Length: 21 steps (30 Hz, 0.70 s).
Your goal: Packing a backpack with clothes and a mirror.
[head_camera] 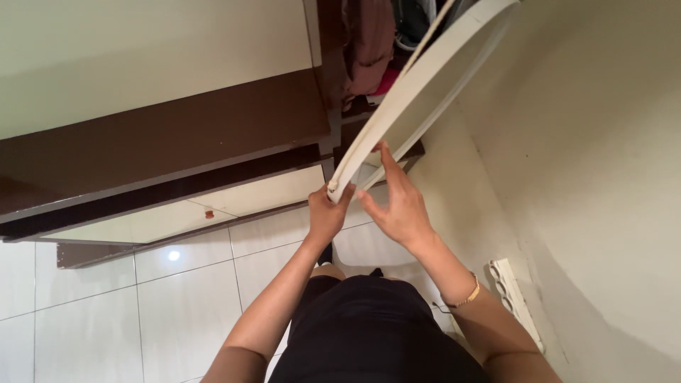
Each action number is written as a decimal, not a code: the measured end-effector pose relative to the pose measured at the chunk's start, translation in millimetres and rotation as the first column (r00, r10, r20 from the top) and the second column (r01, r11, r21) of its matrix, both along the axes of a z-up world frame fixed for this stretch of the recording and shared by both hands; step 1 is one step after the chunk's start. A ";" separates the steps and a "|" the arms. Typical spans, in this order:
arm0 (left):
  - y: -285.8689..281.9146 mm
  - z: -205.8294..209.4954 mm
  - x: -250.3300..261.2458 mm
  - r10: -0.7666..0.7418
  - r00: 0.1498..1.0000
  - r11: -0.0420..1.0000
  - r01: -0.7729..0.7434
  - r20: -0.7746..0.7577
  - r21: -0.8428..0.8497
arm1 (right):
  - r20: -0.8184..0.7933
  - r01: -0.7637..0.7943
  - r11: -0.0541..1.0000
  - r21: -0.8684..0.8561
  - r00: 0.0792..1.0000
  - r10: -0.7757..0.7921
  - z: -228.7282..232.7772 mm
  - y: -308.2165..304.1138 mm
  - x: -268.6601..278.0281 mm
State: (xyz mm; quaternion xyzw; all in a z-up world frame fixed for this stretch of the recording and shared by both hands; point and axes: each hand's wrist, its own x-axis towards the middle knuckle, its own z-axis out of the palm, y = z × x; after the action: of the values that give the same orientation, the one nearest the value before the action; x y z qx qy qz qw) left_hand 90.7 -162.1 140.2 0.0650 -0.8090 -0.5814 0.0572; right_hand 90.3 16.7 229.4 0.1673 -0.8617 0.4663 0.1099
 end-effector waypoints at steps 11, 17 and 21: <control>-61.7 -3.8 -54.8 -0.059 0.998 0.988 0.056 0.019 0.142 | -0.634 0.305 0.938 -0.168 0.695 -0.339 97.8 96.7 -245.4; -73.7 -16.6 -89.4 -0.041 0.995 0.979 0.023 0.087 0.200 | -0.600 0.284 0.943 -0.172 0.729 -0.329 98.1 79.9 -269.6; -91.7 -22.8 -115.6 -0.054 0.997 0.981 0.042 0.058 0.188 | -0.579 0.272 0.946 -0.179 0.748 -0.325 101.5 62.3 -291.0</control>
State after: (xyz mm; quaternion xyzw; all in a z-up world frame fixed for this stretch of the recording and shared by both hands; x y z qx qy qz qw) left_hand -24.9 -253.8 117.4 0.0688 -0.7536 -0.6537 0.0112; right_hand -200.7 79.0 330.8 0.1622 -0.7770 0.4008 0.4575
